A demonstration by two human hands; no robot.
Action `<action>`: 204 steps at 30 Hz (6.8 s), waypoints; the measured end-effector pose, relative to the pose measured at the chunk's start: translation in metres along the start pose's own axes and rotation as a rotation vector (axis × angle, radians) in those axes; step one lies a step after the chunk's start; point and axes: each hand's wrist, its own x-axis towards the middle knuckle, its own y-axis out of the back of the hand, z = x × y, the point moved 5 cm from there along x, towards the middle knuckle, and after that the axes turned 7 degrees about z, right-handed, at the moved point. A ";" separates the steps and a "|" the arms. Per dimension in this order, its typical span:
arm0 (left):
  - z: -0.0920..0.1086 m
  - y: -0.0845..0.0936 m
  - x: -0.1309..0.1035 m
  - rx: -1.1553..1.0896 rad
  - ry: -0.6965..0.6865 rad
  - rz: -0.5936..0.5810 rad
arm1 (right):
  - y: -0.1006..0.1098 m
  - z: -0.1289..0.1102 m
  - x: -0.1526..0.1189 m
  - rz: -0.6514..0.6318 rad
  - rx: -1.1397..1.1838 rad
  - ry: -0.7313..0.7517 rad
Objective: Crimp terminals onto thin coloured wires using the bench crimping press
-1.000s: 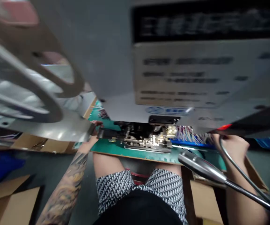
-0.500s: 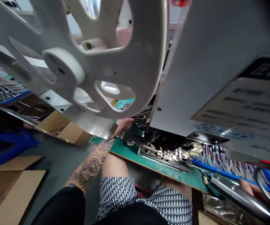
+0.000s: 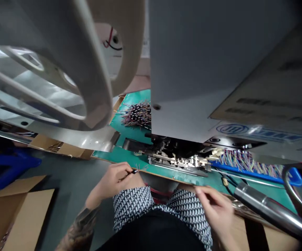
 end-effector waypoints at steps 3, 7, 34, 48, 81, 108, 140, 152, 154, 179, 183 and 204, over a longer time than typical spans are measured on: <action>0.020 -0.033 -0.005 -0.244 0.123 -0.030 | -0.050 0.002 -0.020 -0.346 0.229 -0.219; 0.043 -0.077 0.001 -0.378 0.173 -0.075 | -0.089 -0.016 -0.024 -0.527 0.582 -0.432; 0.090 -0.111 0.040 0.038 -0.101 0.387 | -0.068 -0.034 0.032 -0.044 0.405 -0.443; 0.085 -0.100 0.042 0.061 -0.232 0.307 | -0.067 -0.038 0.033 -0.054 0.394 -0.417; 0.093 -0.090 0.034 -0.235 0.007 0.156 | -0.049 -0.037 0.030 -0.126 0.279 0.114; 0.086 -0.121 0.034 -0.261 -0.026 0.431 | -0.072 -0.026 0.028 0.136 0.440 -0.308; 0.083 -0.109 0.027 -0.371 0.261 0.276 | -0.051 -0.058 0.017 0.085 0.061 0.616; 0.081 -0.143 0.021 -0.864 0.426 0.191 | -0.063 -0.035 0.021 0.265 0.293 -0.095; 0.080 -0.146 0.020 -0.793 0.373 0.248 | -0.068 -0.029 0.020 0.273 0.355 -0.261; 0.087 -0.121 0.032 -0.173 -0.044 0.513 | -0.075 -0.028 0.027 0.206 0.411 -0.388; 0.086 -0.114 0.034 -0.100 -0.145 0.488 | -0.074 -0.027 0.024 0.185 0.392 -0.349; 0.083 -0.095 0.037 -0.154 -0.145 0.155 | -0.058 -0.026 0.026 -0.268 0.500 -0.472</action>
